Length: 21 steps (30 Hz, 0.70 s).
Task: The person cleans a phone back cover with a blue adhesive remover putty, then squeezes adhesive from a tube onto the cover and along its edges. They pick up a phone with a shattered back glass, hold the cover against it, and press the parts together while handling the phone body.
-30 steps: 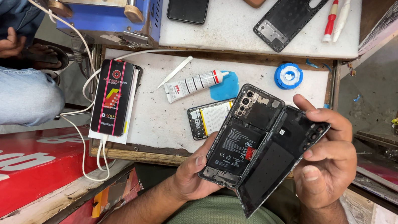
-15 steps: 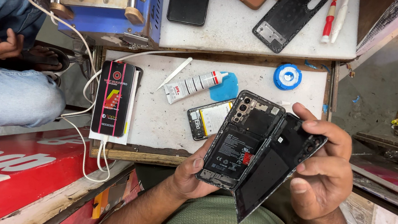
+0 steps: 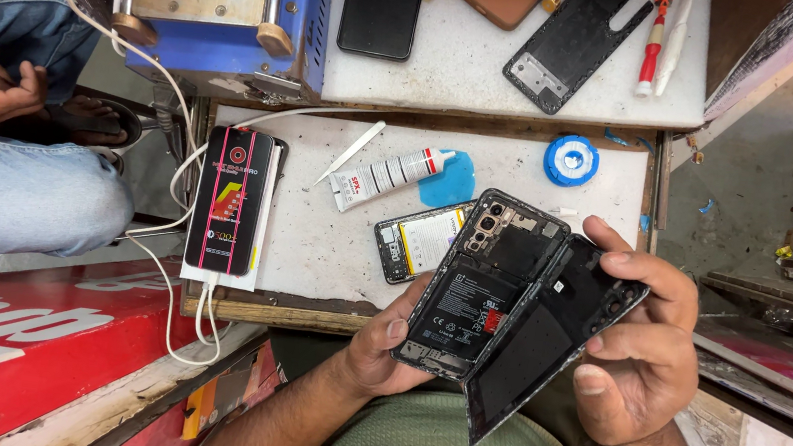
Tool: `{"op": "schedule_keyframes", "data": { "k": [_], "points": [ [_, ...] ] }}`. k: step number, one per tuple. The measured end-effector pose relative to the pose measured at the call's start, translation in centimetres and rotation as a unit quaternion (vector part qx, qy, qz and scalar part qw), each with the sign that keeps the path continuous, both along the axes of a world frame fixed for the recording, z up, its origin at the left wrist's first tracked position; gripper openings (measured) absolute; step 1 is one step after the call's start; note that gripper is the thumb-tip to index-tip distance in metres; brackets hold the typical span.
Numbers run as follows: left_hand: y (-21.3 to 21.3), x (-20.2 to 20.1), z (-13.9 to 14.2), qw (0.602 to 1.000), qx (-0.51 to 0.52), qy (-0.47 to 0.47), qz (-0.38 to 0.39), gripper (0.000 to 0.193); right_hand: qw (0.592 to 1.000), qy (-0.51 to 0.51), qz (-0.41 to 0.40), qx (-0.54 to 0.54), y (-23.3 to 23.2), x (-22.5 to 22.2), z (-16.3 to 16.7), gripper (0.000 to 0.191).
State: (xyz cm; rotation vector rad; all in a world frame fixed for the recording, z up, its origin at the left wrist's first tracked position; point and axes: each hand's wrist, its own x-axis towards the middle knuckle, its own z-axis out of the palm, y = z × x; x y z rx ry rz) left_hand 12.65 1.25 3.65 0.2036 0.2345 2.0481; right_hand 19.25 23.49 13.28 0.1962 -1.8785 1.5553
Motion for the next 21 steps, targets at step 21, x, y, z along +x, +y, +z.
{"op": "schedule_keyframes", "data": {
  "k": [21],
  "points": [
    [1.8,-0.4,2.5,0.965,-0.138,0.221,-0.015,0.076,0.978,-0.12,-0.066,0.155,0.3,-1.3,-2.4,0.092]
  ]
}}
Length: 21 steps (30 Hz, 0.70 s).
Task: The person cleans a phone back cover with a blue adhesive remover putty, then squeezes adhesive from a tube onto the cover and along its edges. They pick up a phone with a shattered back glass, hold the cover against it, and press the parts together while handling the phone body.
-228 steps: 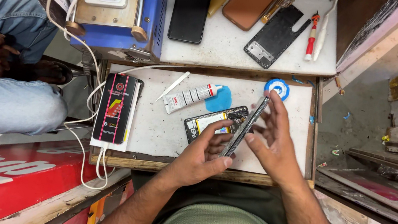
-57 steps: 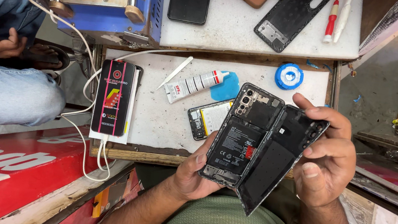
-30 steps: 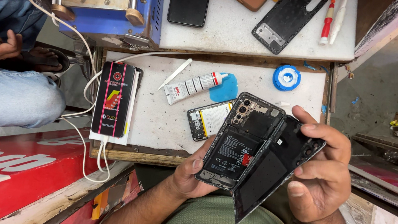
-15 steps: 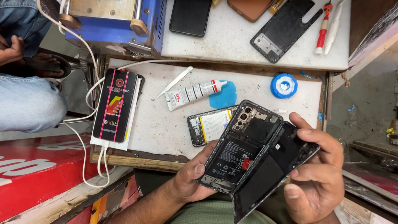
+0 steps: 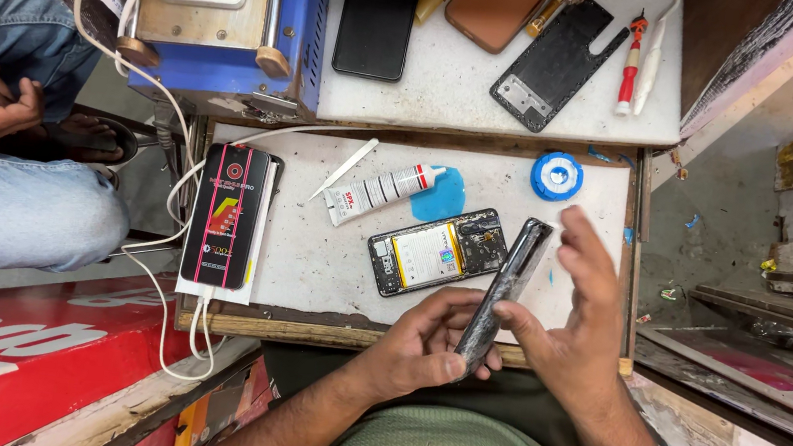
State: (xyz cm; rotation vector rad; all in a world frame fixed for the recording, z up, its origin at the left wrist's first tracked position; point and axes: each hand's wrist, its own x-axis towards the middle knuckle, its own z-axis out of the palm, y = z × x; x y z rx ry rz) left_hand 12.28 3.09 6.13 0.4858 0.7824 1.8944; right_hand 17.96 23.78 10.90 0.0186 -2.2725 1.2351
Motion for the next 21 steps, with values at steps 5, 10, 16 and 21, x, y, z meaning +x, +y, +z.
{"op": "schedule_keyframes", "data": {
  "k": [5,10,16,21],
  "points": [
    [0.8,-0.1,1.9,0.93,-0.178,0.309,0.086,0.071,0.98,-0.054,-0.047,-0.187,-0.1,1.9,-1.2,0.082],
    [2.8,0.1,3.9,0.712,-0.297,0.616,0.159,0.073,0.927,-0.088,-0.118,-0.345,0.1,3.6,-2.2,0.077],
    [3.8,0.1,4.1,0.682,-0.293,0.655,0.142,0.073,0.891,-0.057,-0.128,-0.431,4.2,2.7,-3.5,0.079],
    [0.8,-3.4,3.0,0.607,-0.383,0.654,0.239,0.054,0.906,-0.099,-0.142,-0.386,10.1,2.5,-4.7,0.083]
  ]
}}
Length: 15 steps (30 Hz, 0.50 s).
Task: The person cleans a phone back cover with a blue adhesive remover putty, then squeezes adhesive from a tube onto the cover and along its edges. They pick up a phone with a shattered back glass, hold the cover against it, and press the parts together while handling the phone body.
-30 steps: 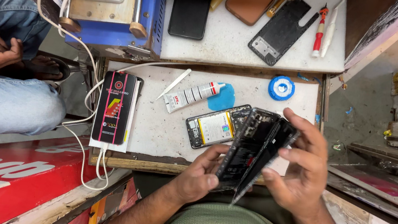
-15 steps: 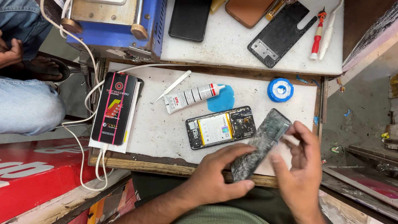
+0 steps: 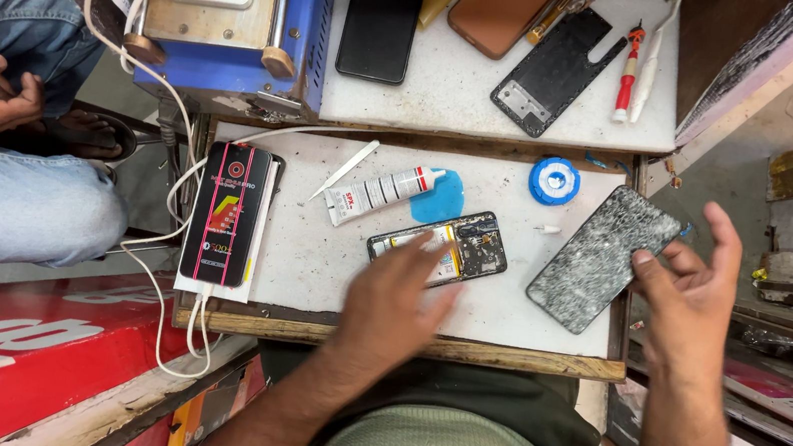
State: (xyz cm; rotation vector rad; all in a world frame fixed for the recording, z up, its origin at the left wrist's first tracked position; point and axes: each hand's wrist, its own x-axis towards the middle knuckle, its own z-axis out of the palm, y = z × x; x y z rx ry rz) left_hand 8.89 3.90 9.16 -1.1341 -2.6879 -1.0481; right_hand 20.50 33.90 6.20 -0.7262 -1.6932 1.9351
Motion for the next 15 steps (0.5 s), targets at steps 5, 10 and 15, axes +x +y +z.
{"op": "schedule_keyframes", "data": {
  "k": [5,10,15],
  "points": [
    [-5.1,-3.4,0.2,0.994,-0.035,0.017,0.099,0.042,0.997,-0.066,0.029,0.021,3.3,-1.1,-1.1,0.082],
    [-6.9,-4.6,0.9,0.987,-0.046,0.024,0.155,0.037,0.955,-0.132,0.042,0.264,1.6,-2.3,0.5,0.068],
    [-5.4,-6.2,1.1,0.989,-0.039,0.028,0.139,0.038,0.858,-0.29,0.01,0.424,-1.5,-3.6,3.7,0.051]
  ]
}}
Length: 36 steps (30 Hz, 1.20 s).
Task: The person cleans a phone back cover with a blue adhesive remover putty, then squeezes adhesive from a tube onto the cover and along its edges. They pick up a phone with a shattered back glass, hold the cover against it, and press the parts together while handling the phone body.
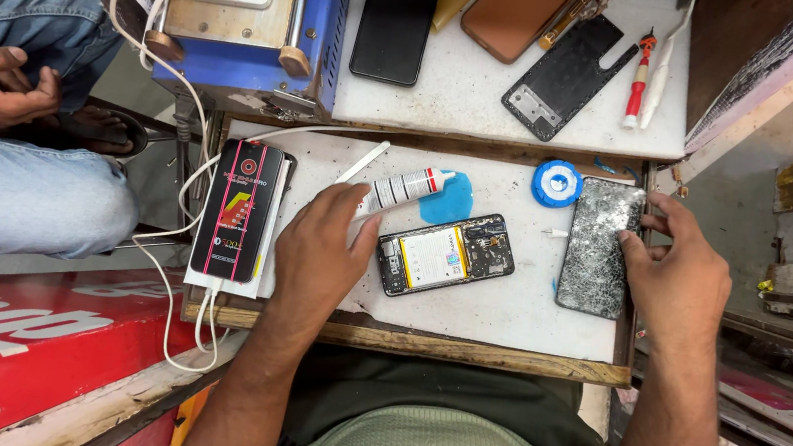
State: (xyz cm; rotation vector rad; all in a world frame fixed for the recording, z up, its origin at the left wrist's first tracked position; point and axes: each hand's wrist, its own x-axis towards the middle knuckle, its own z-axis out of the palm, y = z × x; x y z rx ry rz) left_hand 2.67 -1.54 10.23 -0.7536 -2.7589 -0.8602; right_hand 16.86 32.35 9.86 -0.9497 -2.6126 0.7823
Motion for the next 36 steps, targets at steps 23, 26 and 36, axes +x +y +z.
{"op": "schedule_keyframes", "data": {
  "k": [23,26,36],
  "points": [
    [10.6,1.3,1.1,0.971,0.107,-0.072,-0.202,0.02,0.742,0.238,0.177,-0.601,-11.5,6.2,-4.6,0.028],
    [15.1,1.7,-0.9,0.963,0.003,-0.032,-0.268,0.02,0.769,0.215,0.18,-0.574,-11.1,8.4,-5.4,0.026],
    [15.6,2.6,0.9,0.962,0.073,-0.022,-0.262,0.015,0.813,0.239,0.164,-0.505,-8.5,10.5,-4.1,0.018]
  ]
}}
